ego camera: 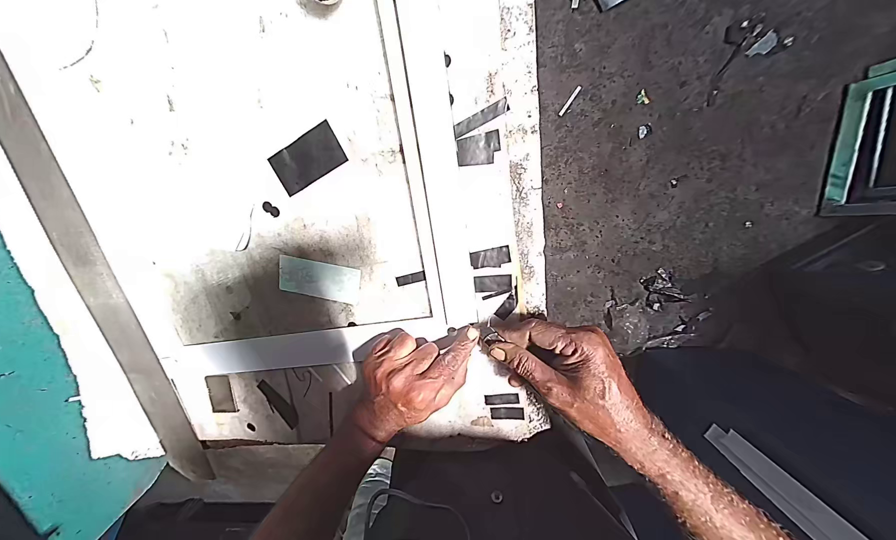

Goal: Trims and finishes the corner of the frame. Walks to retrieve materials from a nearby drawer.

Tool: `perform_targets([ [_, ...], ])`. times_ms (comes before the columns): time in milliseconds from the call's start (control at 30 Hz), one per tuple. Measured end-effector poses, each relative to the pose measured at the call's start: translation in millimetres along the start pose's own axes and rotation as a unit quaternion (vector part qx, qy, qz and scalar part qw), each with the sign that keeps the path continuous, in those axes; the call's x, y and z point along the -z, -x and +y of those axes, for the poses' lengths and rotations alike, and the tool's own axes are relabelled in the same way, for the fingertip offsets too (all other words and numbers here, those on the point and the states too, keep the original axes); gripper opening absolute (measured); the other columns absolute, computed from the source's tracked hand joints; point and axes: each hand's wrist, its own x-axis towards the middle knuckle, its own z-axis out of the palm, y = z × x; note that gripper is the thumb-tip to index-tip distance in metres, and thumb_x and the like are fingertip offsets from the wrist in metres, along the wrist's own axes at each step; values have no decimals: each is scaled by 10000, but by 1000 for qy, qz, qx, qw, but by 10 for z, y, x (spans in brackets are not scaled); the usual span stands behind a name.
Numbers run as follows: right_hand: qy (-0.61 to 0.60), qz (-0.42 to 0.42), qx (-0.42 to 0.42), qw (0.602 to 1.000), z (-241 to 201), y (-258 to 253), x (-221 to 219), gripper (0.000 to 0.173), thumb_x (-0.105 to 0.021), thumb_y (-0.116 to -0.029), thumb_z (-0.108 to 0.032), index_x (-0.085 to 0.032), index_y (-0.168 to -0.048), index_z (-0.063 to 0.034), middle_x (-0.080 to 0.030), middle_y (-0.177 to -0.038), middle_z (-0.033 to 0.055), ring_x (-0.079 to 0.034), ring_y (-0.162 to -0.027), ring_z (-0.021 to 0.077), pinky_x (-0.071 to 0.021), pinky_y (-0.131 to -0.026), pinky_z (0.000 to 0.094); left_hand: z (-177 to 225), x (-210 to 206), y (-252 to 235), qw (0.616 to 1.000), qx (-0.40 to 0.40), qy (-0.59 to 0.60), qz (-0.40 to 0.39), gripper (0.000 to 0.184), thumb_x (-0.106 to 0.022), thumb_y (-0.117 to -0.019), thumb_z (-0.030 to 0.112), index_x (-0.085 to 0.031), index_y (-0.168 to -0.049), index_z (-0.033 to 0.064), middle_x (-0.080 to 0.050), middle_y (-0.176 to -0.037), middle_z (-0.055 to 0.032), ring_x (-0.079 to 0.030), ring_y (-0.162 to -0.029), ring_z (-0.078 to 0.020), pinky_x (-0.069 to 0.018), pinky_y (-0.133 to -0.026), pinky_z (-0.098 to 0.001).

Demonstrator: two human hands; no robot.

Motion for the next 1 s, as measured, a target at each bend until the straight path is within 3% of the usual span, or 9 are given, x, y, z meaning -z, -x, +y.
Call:
perform_targets([
  [633, -51, -28, 6, 998, -68, 14, -119, 164, -711, -983, -213, -759, -1040, -67, -761, -877, -17, -711, -686, 61, -626, -602, 236, -85, 80, 153, 992, 10, 125, 26, 216, -691, -938, 228, -802, -1110, 159, -524, -563, 5, -471, -578, -147, -375, -607, -291],
  [1000, -67, -29, 18, 997, -91, 48, -149, 152, -715, -976, -175, -755, -1043, -44, -760, -871, -10, -709, -690, 52, -620, -612, 220, -118, 111, 224, 989, 0, 150, 19, 232, -688, -946, 232, -791, -1139, 155, -534, -581, -3, -483, -597, -152, -394, -630, -295],
])
